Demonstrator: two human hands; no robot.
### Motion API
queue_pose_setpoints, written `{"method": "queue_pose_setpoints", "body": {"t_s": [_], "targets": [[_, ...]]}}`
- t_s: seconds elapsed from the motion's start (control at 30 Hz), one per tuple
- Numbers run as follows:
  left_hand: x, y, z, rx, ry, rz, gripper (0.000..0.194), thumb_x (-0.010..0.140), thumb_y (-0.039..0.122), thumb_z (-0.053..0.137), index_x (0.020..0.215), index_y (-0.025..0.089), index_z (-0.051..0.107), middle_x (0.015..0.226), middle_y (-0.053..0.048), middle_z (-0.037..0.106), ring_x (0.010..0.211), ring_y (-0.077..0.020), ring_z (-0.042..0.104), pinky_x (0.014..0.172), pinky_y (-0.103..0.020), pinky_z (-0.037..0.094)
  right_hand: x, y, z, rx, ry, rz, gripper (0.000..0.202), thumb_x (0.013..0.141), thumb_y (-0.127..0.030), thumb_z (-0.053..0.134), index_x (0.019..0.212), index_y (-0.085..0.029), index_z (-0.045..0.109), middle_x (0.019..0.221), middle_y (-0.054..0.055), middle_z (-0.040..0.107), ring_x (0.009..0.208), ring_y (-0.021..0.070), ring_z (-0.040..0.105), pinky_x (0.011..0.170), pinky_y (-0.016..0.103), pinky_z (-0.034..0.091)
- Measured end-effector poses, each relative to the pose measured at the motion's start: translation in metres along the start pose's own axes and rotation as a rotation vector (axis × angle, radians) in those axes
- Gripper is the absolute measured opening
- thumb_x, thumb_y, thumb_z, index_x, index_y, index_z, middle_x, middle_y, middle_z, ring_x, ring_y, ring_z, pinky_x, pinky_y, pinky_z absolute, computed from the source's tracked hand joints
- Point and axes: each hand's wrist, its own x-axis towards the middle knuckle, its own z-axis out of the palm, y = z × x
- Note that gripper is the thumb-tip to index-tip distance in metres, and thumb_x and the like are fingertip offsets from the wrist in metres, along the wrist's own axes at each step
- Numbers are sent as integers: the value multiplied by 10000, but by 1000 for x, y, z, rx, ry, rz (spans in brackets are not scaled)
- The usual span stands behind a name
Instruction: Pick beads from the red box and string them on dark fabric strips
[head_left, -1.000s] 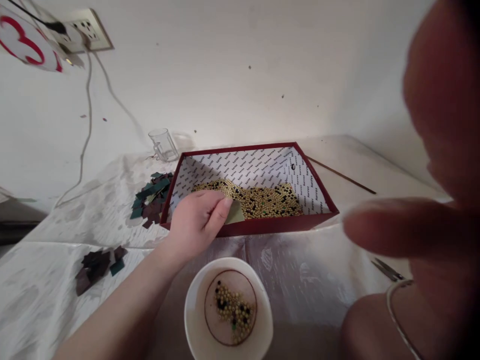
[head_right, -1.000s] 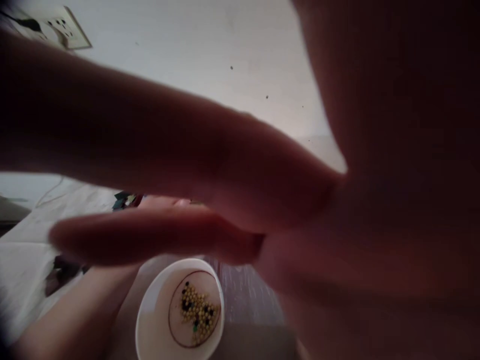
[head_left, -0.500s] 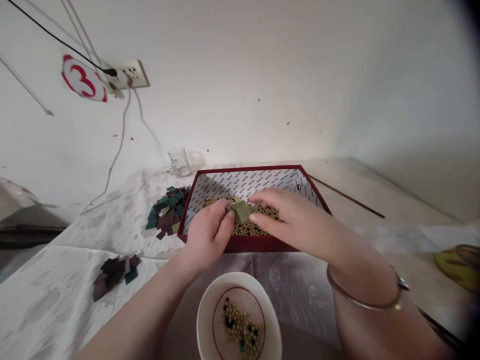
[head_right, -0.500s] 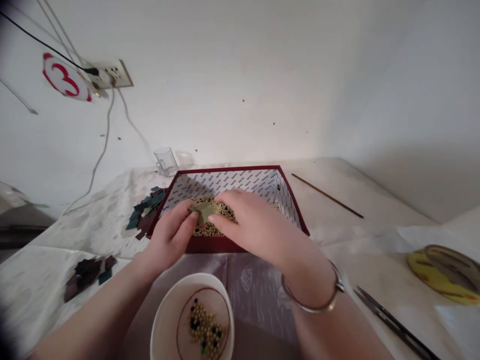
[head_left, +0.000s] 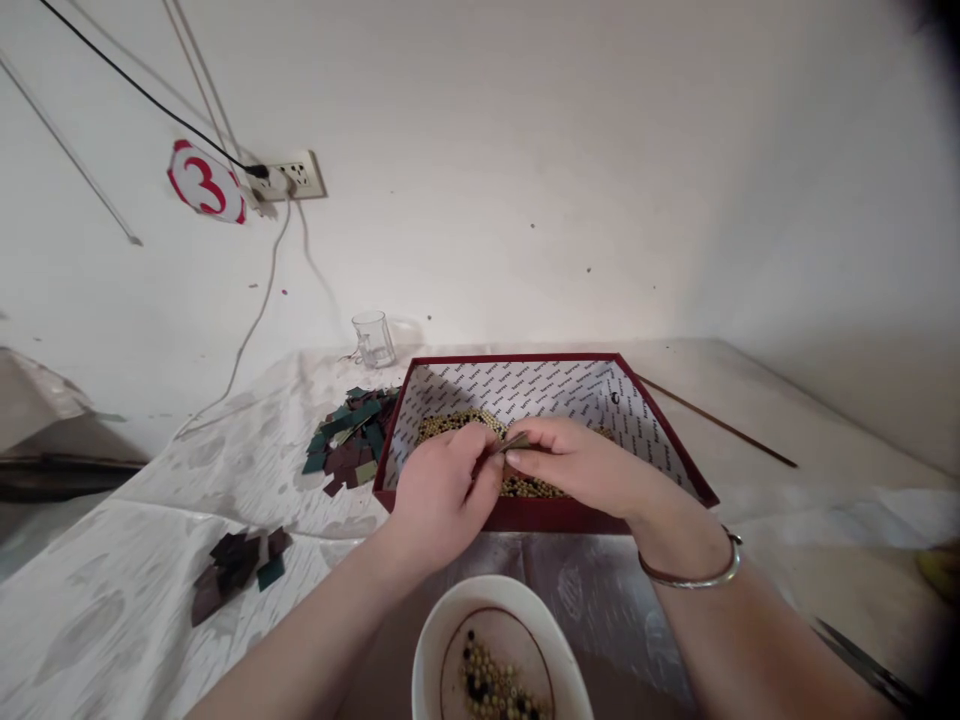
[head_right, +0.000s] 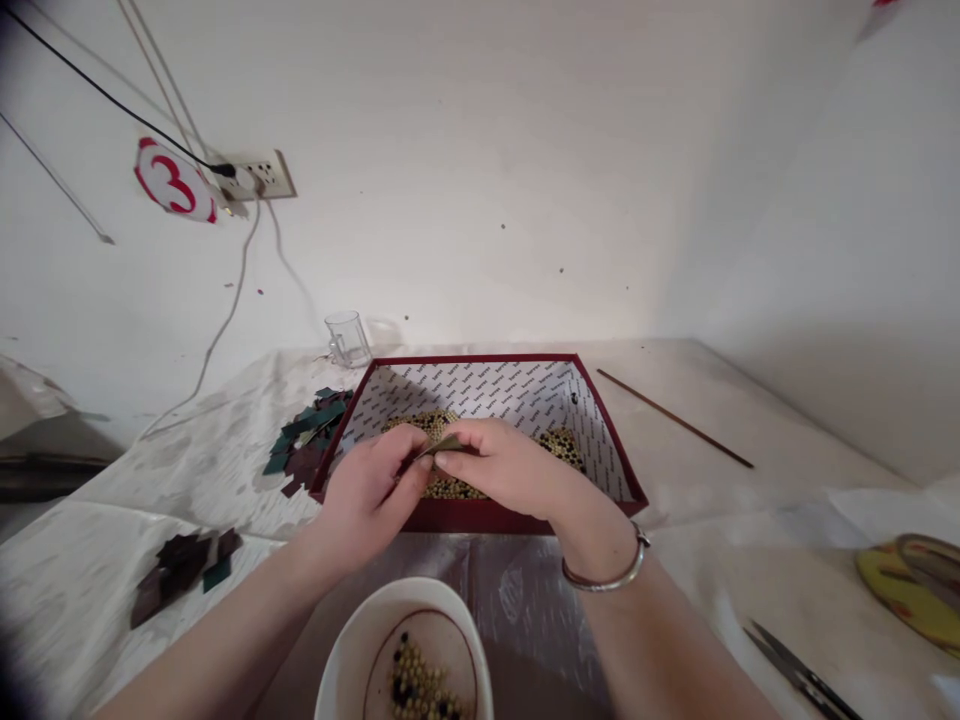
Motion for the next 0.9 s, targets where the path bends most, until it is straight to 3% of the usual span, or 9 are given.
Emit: {"method": "queue_pose_setpoints", "body": {"t_s": [0.33,0.57,0.67,0.9], "targets": [[0,-1,3,24,22,-7,72,807,237,465,745,200,460,669,32,527,630,-124,469,571,-259,288,0,0,1,-122,13,17,107,805,-174,420,740,-199,501,743,-19,521,702,120,466,638,255,365],[-1,1,-2,-5,-7,12,265,837,451,444,778,196,479,702,13,543,653,-138,481,580,-266,312,-1,2,1,-83,5,17,78,804,-200,448,756,-194,508,761,-12,539,721,129,481,649,262,372],[0,2,-2,25,-17,6,242,874,405,388,799,197,485,712,7,548,668,-143,488,591,-270,313,0,3,1,-92,8,23,104,818,-218,439,803,-193,539,811,0,571,743,135,494,661,270,379],[0,3,2,110,2,-51,131,825,319,468,766,202,466,677,18,544,636,-143,488,558,-264,275,0,1,1,-131,11,34,107,790,-183,416,771,-189,521,772,-6,543,718,132,482,650,270,377]]}}
